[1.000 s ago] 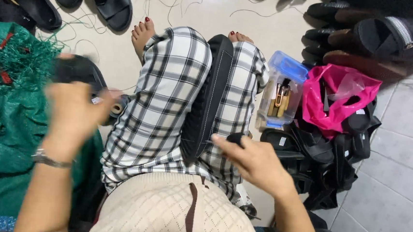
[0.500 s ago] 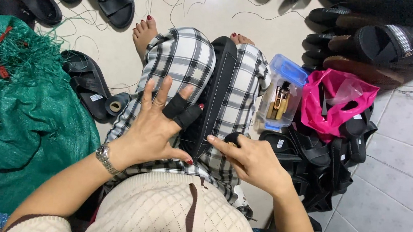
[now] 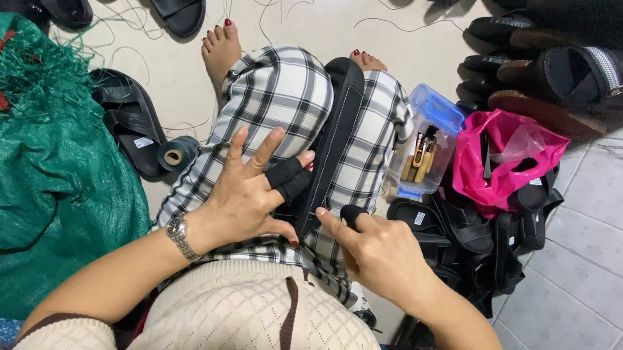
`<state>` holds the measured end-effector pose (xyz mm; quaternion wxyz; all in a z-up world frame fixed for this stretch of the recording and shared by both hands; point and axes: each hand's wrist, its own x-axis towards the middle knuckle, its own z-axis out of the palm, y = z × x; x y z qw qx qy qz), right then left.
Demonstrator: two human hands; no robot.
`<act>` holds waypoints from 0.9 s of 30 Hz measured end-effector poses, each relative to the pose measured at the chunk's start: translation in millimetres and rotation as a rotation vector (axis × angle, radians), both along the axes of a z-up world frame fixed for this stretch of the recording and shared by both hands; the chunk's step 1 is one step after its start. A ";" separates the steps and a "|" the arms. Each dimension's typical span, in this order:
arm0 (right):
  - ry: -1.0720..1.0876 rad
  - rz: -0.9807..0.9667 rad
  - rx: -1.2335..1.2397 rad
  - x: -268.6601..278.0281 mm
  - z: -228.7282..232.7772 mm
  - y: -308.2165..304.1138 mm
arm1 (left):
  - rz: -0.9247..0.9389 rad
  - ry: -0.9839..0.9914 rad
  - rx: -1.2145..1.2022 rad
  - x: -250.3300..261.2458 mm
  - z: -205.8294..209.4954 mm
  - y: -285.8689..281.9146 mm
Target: A person is hand-stitching the upper component of a black sandal to its sole while sitting on the floor.
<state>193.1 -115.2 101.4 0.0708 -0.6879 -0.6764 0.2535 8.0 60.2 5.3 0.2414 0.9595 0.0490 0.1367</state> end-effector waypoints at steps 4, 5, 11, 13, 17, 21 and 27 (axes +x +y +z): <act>-0.048 -0.015 0.061 -4.0 -13.4 1.3 | 0.048 -0.087 0.071 0.8 -20.8 -2.1; -0.008 -0.050 0.077 -5.3 -16.7 2.3 | 0.053 -0.098 0.075 0.6 -21.9 -2.3; 0.049 -0.163 0.190 -15.5 -33.1 -6.1 | 0.114 -0.127 0.101 -12.3 -24.1 -10.9; -0.059 -0.152 0.226 -20.1 -32.9 -9.1 | 0.157 -0.121 0.093 -22.7 -10.7 -15.5; -0.325 -0.089 0.229 -30.9 -30.3 -10.5 | 0.240 -0.109 -0.898 -49.7 37.8 -24.9; -0.177 -0.096 0.169 -20.0 -19.6 -4.1 | 0.281 0.182 -1.675 -38.1 46.7 -26.7; -0.175 -0.063 0.272 -21.8 -27.5 -0.7 | 0.571 0.342 -1.539 -29.0 27.3 -37.6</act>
